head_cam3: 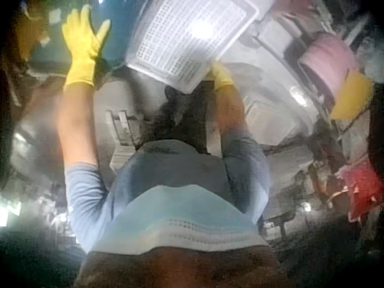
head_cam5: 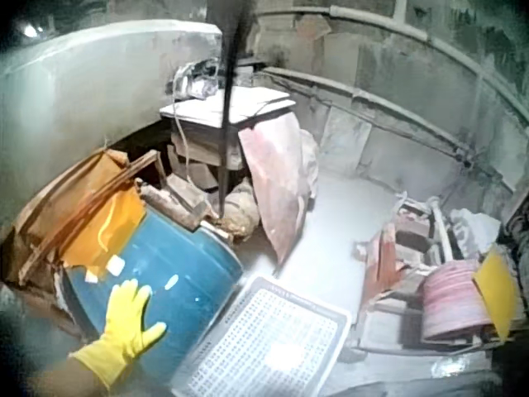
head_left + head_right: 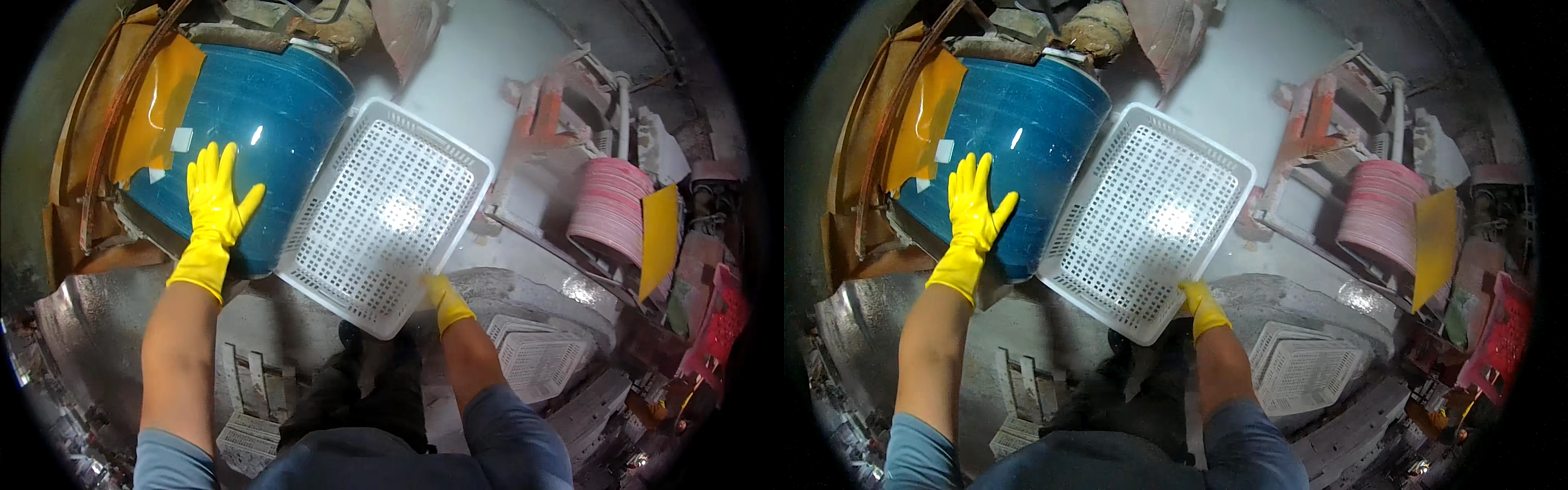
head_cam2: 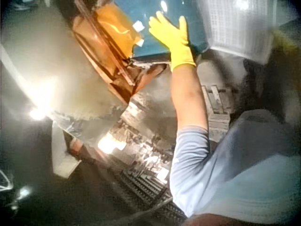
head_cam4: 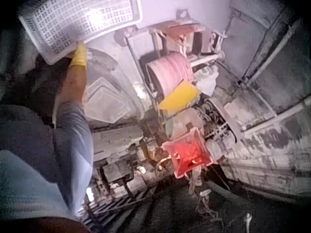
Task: The person operates a large rotating drum conveyor, repeatedly lifting and lowering a metal gate to release small grey blocks into a collection area. They then pick up a white plastic crate filled with the blocks, shake it to settle the contents, and place it on a stack of other crates.
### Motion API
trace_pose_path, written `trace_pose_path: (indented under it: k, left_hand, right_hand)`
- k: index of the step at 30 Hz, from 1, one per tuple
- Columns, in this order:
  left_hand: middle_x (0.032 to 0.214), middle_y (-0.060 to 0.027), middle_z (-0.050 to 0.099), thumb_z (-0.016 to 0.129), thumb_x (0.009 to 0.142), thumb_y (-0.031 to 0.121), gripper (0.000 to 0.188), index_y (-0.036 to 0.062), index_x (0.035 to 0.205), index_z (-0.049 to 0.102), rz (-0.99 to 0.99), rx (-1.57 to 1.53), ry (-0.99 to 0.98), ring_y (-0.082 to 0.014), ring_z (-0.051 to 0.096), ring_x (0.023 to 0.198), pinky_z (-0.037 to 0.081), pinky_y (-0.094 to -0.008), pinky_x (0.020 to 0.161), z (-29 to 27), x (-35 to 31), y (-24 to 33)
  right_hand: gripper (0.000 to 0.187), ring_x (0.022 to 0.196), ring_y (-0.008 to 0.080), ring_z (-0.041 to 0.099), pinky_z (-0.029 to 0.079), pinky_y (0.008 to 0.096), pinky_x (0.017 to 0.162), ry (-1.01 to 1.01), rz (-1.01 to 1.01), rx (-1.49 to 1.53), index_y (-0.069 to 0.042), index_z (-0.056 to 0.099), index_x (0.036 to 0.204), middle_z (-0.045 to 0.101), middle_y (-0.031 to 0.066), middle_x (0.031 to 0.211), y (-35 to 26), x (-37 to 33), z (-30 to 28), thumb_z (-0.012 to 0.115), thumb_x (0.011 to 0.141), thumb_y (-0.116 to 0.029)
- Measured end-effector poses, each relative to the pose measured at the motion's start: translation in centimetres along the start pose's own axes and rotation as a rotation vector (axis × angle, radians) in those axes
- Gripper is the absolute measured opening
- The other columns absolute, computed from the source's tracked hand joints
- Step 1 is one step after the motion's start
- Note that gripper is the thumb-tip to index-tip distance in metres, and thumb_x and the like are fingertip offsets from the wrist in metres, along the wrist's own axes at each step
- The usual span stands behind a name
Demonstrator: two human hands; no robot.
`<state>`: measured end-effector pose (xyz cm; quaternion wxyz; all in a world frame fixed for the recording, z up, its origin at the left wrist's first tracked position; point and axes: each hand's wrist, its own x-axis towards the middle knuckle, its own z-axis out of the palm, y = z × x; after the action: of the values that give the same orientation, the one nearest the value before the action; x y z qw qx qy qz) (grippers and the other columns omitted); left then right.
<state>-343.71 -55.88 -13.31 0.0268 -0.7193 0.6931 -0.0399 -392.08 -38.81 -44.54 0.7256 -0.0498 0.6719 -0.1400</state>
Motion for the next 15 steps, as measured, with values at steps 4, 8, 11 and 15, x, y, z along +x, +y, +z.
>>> trace_pose_path:
  k: [4, 8, 11, 15]
  left_hand:
    - [0.16, -0.0294, 0.043, 0.074, 0.088, 0.052, 0.087, 0.0089, 0.158, 0.045, 0.018, -0.008, -0.037, -0.049, 0.039, 0.148, 0.022, -0.0579, 0.127, -0.2, 1.4, 2.3]
    - [0.161, -0.0302, 0.042, 0.073, 0.088, 0.053, 0.087, 0.008, 0.158, 0.046, 0.016, -0.013, -0.049, -0.0491, 0.038, 0.149, 0.021, -0.0579, 0.127, -0.1, 2.1, 3.0]
    - [0.162, -0.0303, 0.041, 0.076, 0.087, 0.049, 0.088, 0.0067, 0.158, 0.046, 0.036, -0.059, -0.042, -0.0509, 0.038, 0.149, 0.022, -0.0587, 0.127, 0.9, 3.6, 4.2]
    - [0.162, -0.0299, 0.04, 0.077, 0.087, 0.045, 0.088, 0.005, 0.158, 0.045, 0.015, -0.017, -0.049, -0.0512, 0.037, 0.149, 0.022, -0.0589, 0.127, 0.6, 2.7, 3.4]
  right_hand:
    - [0.053, 0.095, 0.0423, 0.07, 0.059, 0.058, 0.074, -0.057, 0.098, 0.046, 0.001, 0.055, 0.143, 0.068, 0.0218, 0.117, 0.4, 5.7, -1.4, 0.071, 0.093, -0.009]
    - [0.065, 0.108, 0.0418, 0.067, 0.059, 0.0554, 0.087, -0.02, 0.098, -0.051, 0.0, 0.049, 0.15, 0.064, 0.0225, 0.129, 1.1, 9.4, -0.7, 0.073, 0.09, -0.004]
    - [0.073, 0.119, 0.0421, 0.063, 0.058, 0.0536, 0.095, 0.048, 0.037, -0.012, 0.0, 0.043, 0.155, 0.06, 0.0233, 0.139, 4.0, 12.6, -2.6, 0.073, 0.088, 0.001]
    - [0.047, 0.118, 0.0301, 0.065, 0.054, 0.0392, 0.101, -0.009, -0.238, -0.086, 0.005, 0.057, 0.144, 0.069, 0.0156, 0.13, -0.1, 8.0, 0.1, 0.065, 0.098, -0.004]
